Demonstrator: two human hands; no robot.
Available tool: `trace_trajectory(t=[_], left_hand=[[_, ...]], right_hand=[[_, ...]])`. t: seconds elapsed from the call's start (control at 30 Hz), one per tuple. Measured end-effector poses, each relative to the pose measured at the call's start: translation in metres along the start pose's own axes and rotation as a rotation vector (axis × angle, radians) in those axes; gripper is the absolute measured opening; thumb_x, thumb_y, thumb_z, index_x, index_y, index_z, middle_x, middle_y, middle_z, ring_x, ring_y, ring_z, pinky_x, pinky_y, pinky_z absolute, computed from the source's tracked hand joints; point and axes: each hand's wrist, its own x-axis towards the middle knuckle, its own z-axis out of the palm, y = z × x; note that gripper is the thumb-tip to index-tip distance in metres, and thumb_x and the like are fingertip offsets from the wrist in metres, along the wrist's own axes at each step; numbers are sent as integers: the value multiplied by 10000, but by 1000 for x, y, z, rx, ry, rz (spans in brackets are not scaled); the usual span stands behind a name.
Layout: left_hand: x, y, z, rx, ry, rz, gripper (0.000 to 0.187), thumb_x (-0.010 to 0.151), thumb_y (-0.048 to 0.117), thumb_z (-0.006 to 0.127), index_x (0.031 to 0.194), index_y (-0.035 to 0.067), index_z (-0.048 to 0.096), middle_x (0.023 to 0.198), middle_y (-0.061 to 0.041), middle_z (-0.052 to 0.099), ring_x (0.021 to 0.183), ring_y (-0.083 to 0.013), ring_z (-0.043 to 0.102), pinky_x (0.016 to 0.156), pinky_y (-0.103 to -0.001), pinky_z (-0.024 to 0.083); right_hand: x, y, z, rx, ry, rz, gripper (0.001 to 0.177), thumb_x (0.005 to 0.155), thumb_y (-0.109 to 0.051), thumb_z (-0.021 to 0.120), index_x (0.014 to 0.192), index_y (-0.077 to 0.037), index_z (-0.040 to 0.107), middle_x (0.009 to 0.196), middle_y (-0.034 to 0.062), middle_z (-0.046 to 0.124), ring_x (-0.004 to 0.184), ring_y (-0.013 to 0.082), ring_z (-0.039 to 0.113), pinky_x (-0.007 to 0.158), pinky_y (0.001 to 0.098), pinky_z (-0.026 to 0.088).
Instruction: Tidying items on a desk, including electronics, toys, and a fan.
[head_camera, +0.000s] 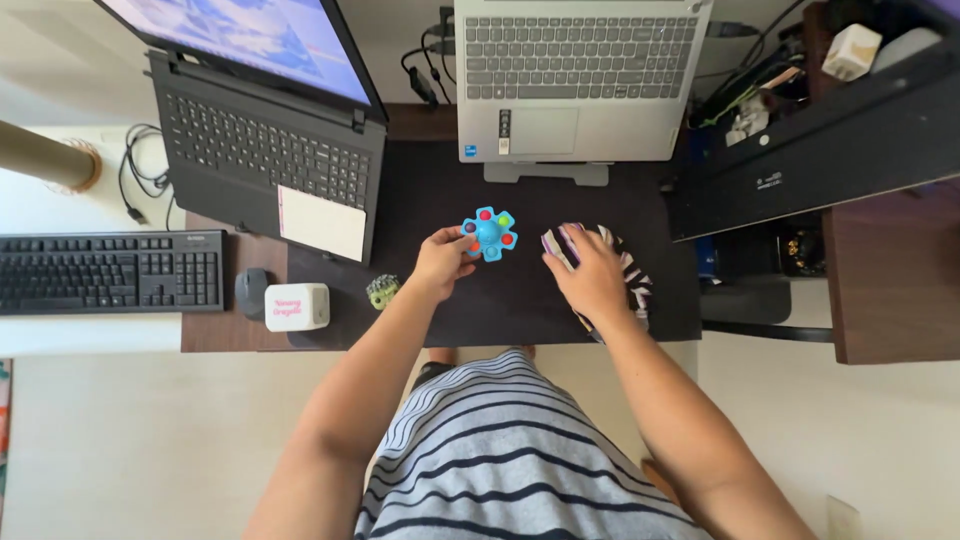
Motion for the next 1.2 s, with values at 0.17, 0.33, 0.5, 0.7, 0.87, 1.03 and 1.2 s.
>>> trace_trajectory(t=[0.17,0.33,0.5,0.7,0.87,1.03,1.2], left_hand=[[47,-15,18,87,48,-36,226,943,173,673,1153,101,631,1021,-42,722,903,-151,712,736,-318,551],[89,-6,37,211,124,7,262,911,152,692,1160,84,646,1045,-77,739,917,-189,722,756,-376,576],[120,15,44,634,291,440,311,878,163,706,1156,30,667,949,-156,783,909,-289,763,838,-372,570],[157,25,45,748,335,477,187,940,173,688,871,7,736,895,-165,763,883,-327,765,804,-410,590],[149,40,50,884,386,519,140,933,135,668,882,10,704,973,-189,704,906,-374,719,779,-443,572],[120,45,47,903,367,397,138,970,162,644,1000,31,672,1141,-182,647,1005,-371,666,822,-456,545],[117,34,38,1452,192,1015,414,808,27,617,1210,105,679,1248,-147,618,1133,-378,545,887,-466,431]], right_hand=[[35,24,75,671,-342,683,521,886,-284,754,1343,-76,612,1058,116,754,853,222,740,697,358,583],[63,70,144,1032,-330,861,333,928,-161,685,1217,4,671,961,122,729,766,185,705,585,298,561],[103,79,172,999,-229,963,255,940,-163,657,1139,-7,690,875,98,738,679,171,702,534,298,539],[145,53,155,738,-252,895,252,961,-247,672,1064,-25,729,863,67,736,670,144,699,519,292,525],[151,40,152,663,-206,959,229,932,-229,675,1043,-34,719,861,59,752,683,137,731,534,299,555],[136,55,173,707,-76,877,268,891,-204,700,1059,3,673,881,104,760,693,238,734,614,363,610],[130,66,180,343,-245,625,271,876,-163,654,1093,-3,683,940,173,753,893,341,733,836,418,564]])
